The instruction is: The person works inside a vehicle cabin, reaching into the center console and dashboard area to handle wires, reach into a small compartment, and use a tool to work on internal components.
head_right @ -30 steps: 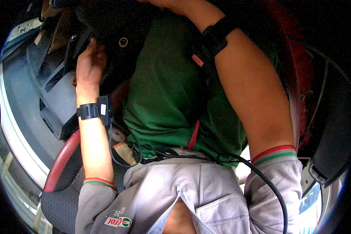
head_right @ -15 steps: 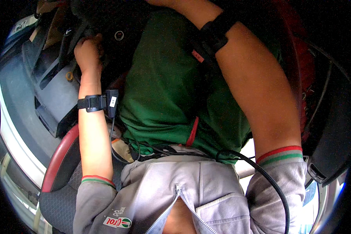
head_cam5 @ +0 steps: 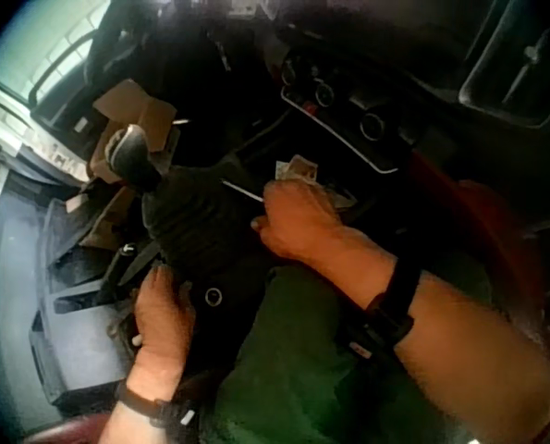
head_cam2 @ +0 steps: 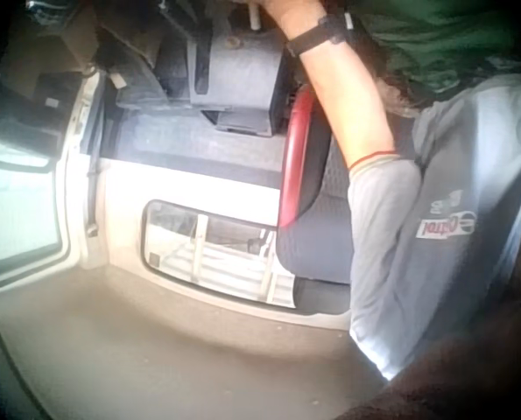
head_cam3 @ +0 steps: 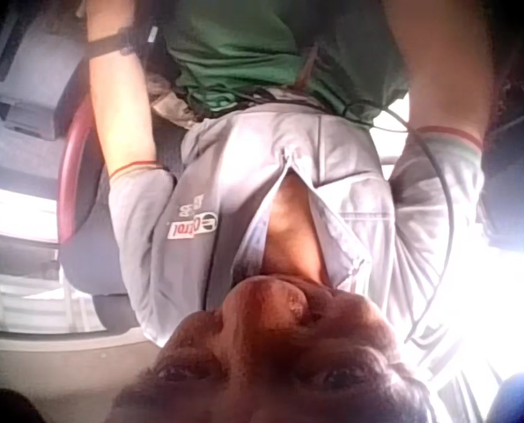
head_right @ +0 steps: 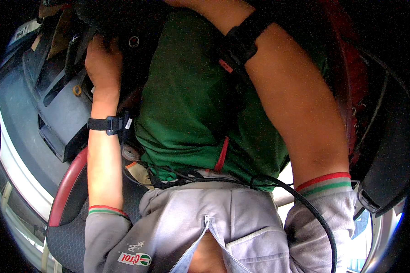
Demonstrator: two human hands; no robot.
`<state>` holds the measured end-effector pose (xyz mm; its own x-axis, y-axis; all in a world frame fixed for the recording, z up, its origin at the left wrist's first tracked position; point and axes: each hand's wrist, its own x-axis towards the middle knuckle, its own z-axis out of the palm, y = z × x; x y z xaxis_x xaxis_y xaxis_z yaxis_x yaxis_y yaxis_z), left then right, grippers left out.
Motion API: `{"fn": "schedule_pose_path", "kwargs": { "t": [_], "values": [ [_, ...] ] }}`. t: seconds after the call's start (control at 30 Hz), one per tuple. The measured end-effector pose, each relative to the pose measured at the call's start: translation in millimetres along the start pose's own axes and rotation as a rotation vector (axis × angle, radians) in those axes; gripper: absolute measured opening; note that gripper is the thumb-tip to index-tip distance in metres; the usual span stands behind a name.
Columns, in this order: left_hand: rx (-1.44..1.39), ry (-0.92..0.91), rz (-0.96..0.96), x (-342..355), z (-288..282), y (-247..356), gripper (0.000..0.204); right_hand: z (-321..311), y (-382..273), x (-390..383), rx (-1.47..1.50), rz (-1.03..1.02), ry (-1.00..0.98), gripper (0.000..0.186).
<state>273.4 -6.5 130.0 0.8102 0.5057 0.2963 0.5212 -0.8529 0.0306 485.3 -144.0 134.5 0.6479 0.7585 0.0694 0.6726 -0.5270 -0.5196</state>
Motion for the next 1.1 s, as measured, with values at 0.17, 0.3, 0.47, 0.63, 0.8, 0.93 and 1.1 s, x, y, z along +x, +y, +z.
{"fn": "schedule_pose_path", "kwargs": {
  "t": [0.17, 0.3, 0.47, 0.63, 0.8, 0.93, 1.1],
  "values": [
    [0.067, 0.015, 0.304, 5, -1, -7, 0.011, -14, -6, -1, -0.029, 0.081, -0.096, 0.041],
    [0.103, -0.055, 0.46, 14, -6, 0, 0.008, -17, -8, -1, 0.0, 0.144, -0.143, 0.043],
    [0.077, -0.179, 0.432, 32, -1, 15, 0.021, -4, 17, 4, 0.05, 0.142, -0.16, 0.044],
    [0.045, -0.197, 0.463, 43, 2, 25, 0.018, -4, 16, 0, 0.103, 0.146, -0.097, 0.043],
    [0.117, -0.331, 0.353, 52, 4, 36, 0.017, 7, 23, 9, 0.426, 0.259, -0.081, 0.034],
    [0.184, -0.37, 0.344, 60, 5, 49, 0.018, 2, 20, 12, 0.51, 0.423, -0.068, 0.029],
    [0.221, -0.348, 0.389, 55, -6, 59, 0.039, -13, 15, 10, 0.717, 0.534, -0.16, 0.027]
  ]
}}
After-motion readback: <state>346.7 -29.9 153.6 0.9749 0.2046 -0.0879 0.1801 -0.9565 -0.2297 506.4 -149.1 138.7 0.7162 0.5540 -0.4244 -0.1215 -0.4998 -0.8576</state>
